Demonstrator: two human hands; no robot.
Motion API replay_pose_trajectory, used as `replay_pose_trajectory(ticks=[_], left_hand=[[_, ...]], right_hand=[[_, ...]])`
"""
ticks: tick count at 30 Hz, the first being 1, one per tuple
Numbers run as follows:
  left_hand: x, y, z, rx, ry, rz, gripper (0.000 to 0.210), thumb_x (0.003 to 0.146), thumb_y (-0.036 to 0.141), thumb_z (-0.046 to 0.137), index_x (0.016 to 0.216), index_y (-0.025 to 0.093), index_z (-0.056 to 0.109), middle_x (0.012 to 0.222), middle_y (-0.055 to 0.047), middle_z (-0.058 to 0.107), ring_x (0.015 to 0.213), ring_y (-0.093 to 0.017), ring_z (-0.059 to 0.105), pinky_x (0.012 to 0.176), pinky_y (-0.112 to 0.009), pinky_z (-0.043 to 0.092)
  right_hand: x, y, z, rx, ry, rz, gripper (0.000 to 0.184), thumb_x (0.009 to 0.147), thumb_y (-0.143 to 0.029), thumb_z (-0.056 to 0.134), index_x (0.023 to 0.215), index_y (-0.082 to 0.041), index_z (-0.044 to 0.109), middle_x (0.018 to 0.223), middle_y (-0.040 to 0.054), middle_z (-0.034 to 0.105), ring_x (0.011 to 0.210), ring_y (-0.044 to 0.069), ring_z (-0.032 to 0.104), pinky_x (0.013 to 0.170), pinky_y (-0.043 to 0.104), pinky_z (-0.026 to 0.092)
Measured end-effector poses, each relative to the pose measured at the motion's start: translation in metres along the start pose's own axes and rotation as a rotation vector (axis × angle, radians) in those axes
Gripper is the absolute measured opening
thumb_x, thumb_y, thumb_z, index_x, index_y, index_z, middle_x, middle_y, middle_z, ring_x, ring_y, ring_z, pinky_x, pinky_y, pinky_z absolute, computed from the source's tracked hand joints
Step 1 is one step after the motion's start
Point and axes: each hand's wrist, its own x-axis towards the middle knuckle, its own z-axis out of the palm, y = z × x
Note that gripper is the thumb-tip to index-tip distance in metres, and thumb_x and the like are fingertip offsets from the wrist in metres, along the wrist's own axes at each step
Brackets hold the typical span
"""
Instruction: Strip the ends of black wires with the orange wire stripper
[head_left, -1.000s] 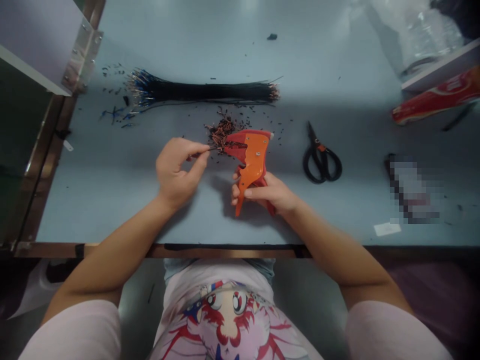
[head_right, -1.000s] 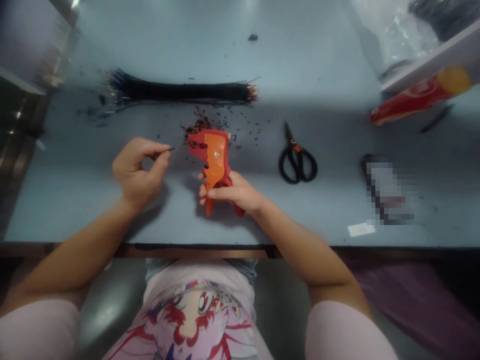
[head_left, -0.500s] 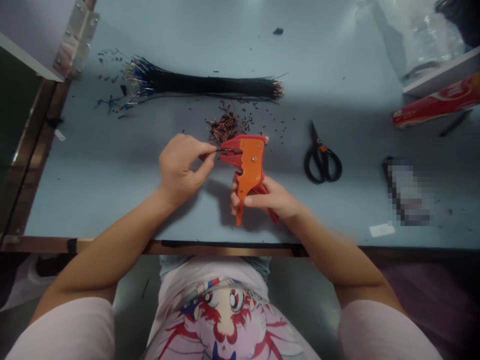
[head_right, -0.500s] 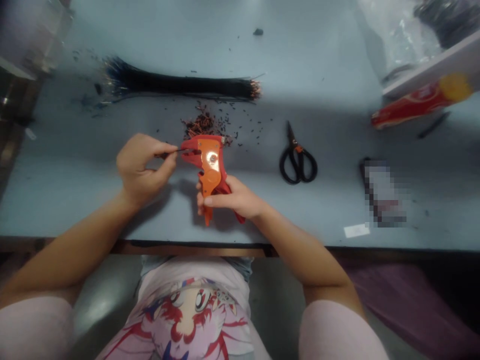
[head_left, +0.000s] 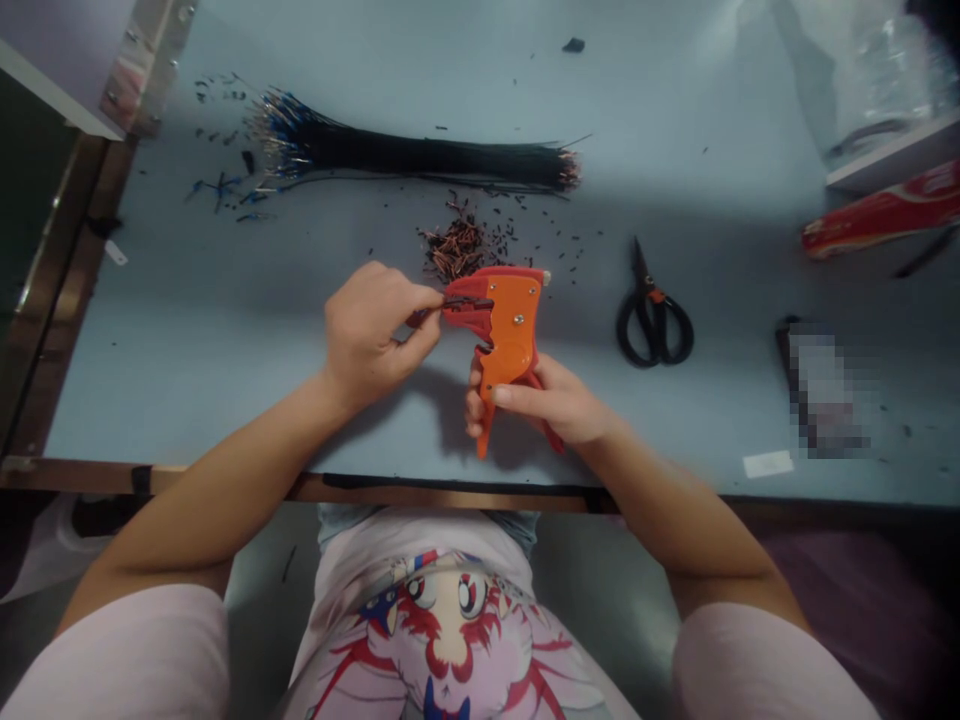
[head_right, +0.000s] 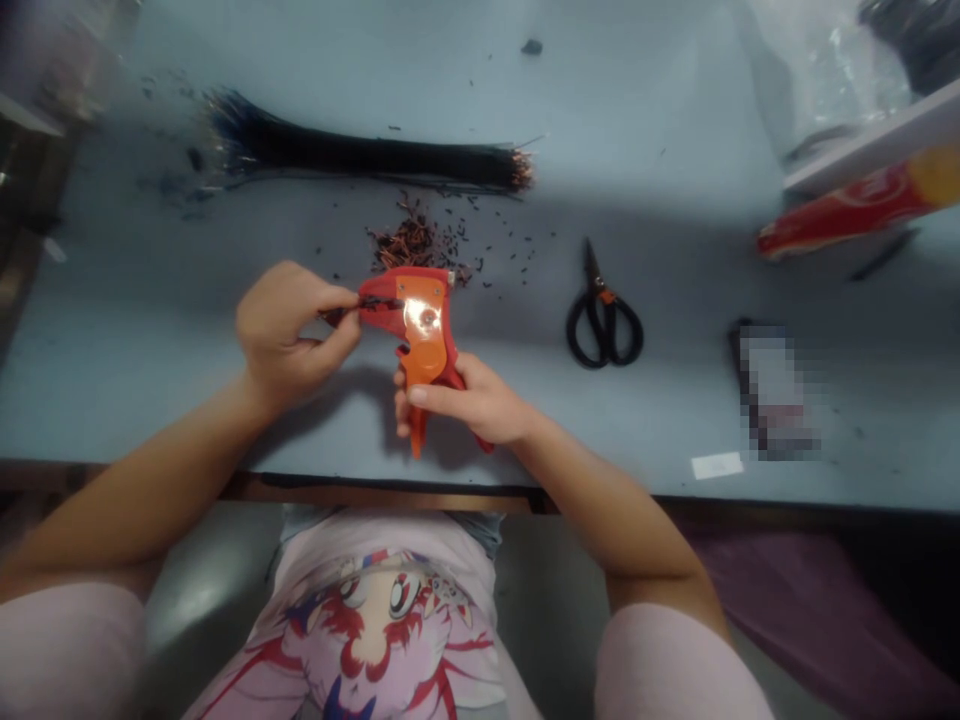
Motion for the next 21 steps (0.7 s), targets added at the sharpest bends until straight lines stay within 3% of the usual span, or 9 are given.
replay_pose_trajectory(ticks=[12,21], left_hand=[[0.0027,0.0007,-0.0023,0.086,-0.002,0.044,0.008,0.080,0.017,0.056,0.074,0.021,0.059,0.057,0.002,0.055,0.057,-0.012,0.046,0.060,-0.029,0.037],[0.0018,-0.0001,-0.0023,0.136,-0.126,-0.008,0.013,0.083,0.019,0.050,0.074,0.018,0.059,0.059,0.000,0.052,0.058,-0.013,0.045,0.059,-0.029,0.035]], right_hand=[[-0.0001,-0.0021,0.0030,-0.042,0.059,0.018,0.025,0.083,-0.034,0.066,0.089,-0.012,0.055,0.067,0.0017,0.062,0.058,0.015,0.064,0.055,0.032,0.056],[0.0034,0.0039,0.0059,-0.064,0.060,0.017,0.027,0.086,-0.038,0.062,0.078,-0.015,0.050,0.058,-0.0026,0.054,0.050,0.012,0.057,0.050,0.028,0.053]])
